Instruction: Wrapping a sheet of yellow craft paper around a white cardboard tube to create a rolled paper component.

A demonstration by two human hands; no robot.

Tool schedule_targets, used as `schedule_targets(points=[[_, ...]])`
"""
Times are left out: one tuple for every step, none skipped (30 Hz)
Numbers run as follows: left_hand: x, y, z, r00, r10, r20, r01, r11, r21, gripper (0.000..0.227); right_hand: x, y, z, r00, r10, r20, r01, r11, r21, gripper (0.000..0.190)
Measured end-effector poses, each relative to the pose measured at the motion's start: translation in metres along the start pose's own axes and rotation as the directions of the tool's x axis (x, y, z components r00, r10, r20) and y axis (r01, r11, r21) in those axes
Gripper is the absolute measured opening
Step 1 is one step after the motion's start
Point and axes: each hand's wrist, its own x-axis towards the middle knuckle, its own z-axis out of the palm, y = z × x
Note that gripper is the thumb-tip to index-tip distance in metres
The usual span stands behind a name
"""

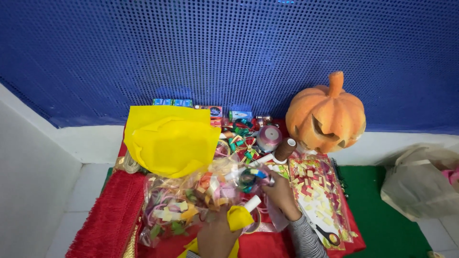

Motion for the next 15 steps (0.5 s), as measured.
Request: schedule_targets(points=[[0.004, 0.002, 0.003, 0.997, 0.030, -0.074, -0.028, 0.999, 0.016, 0.074, 0.001, 0.001, -0.004, 0.998, 0.008, -0.064, -0.006, 0.999, 0.036, 0.040], [0.009, 0.000, 0.011, 0.997, 0.032, -0.075, -0.031, 0.999, 0.019, 0.074, 0.006, 0.011, -0.006, 0.998, 0.009, -0.067, -0.007, 0.999, 0.038, 0.040], [0.015, -0.002, 0.019, 0.983, 0.079, -0.165, -0.069, 0.995, 0.071, 0.073, 0.012, 0.021, -0.008, 0.991, -0.074, -0.113, 0.084, 0.992, 0.089, 0.037], [0.020, -0.004, 0.027, 0.959, 0.131, -0.250, -0.101, 0.987, 0.126, 0.071, 0.017, 0.032, -0.011, 0.975, -0.152, -0.163, 0.175, 0.975, 0.134, 0.034], [0.024, -0.007, 0.028, 0.959, 0.134, -0.248, -0.104, 0.986, 0.129, 0.071, 0.016, 0.030, -0.014, 0.975, -0.150, -0.166, 0.173, 0.976, 0.135, 0.034], [0.027, -0.010, 0.030, 0.961, 0.129, -0.246, -0.092, 0.984, 0.154, 0.073, 0.015, 0.028, -0.017, 0.970, -0.176, -0.171, 0.207, 0.960, 0.188, 0.031], [0.031, -0.013, 0.032, 0.962, 0.123, -0.245, -0.080, 0.981, 0.179, 0.077, 0.014, 0.026, -0.019, 0.963, -0.201, -0.177, 0.241, 0.940, 0.241, 0.029], [0.030, -0.015, 0.029, 0.962, 0.122, -0.245, -0.079, 0.981, 0.179, 0.077, 0.010, 0.021, -0.021, 0.964, -0.202, -0.176, 0.241, 0.940, 0.241, 0.029], [0.029, -0.017, 0.025, 0.981, 0.076, -0.177, -0.068, 0.996, 0.049, 0.080, 0.006, 0.016, -0.022, 0.978, -0.145, -0.153, 0.189, 0.923, 0.334, 0.033], [0.029, -0.020, 0.021, 0.994, 0.038, -0.104, -0.046, 0.996, -0.079, 0.083, 0.003, 0.011, -0.023, 0.988, -0.091, -0.123, 0.136, 0.895, 0.425, 0.037], [0.031, -0.025, 0.027, 0.994, 0.036, -0.106, -0.044, 0.996, -0.078, 0.083, 0.004, 0.012, -0.021, 0.988, -0.093, -0.122, 0.137, 0.894, 0.427, 0.037], [0.033, -0.031, 0.034, 0.981, -0.003, -0.193, -0.046, 0.967, -0.250, 0.068, 0.005, 0.015, -0.019, 0.983, -0.132, -0.129, 0.180, 0.841, 0.510, 0.030], [0.034, -0.036, 0.040, 0.961, -0.056, -0.270, -0.064, 0.908, -0.414, 0.057, 0.005, 0.017, -0.017, 0.976, -0.170, -0.140, 0.220, 0.778, 0.588, 0.023], [0.042, -0.042, 0.049, 0.961, -0.057, -0.270, -0.062, 0.909, -0.413, 0.057, 0.003, 0.012, -0.018, 0.976, -0.169, -0.139, 0.219, 0.778, 0.589, 0.023], [0.050, -0.049, 0.058, 0.937, -0.066, -0.342, -0.103, 0.886, -0.452, 0.057, 0.000, 0.008, -0.020, 0.982, -0.136, -0.132, 0.189, 0.748, 0.636, 0.027]])
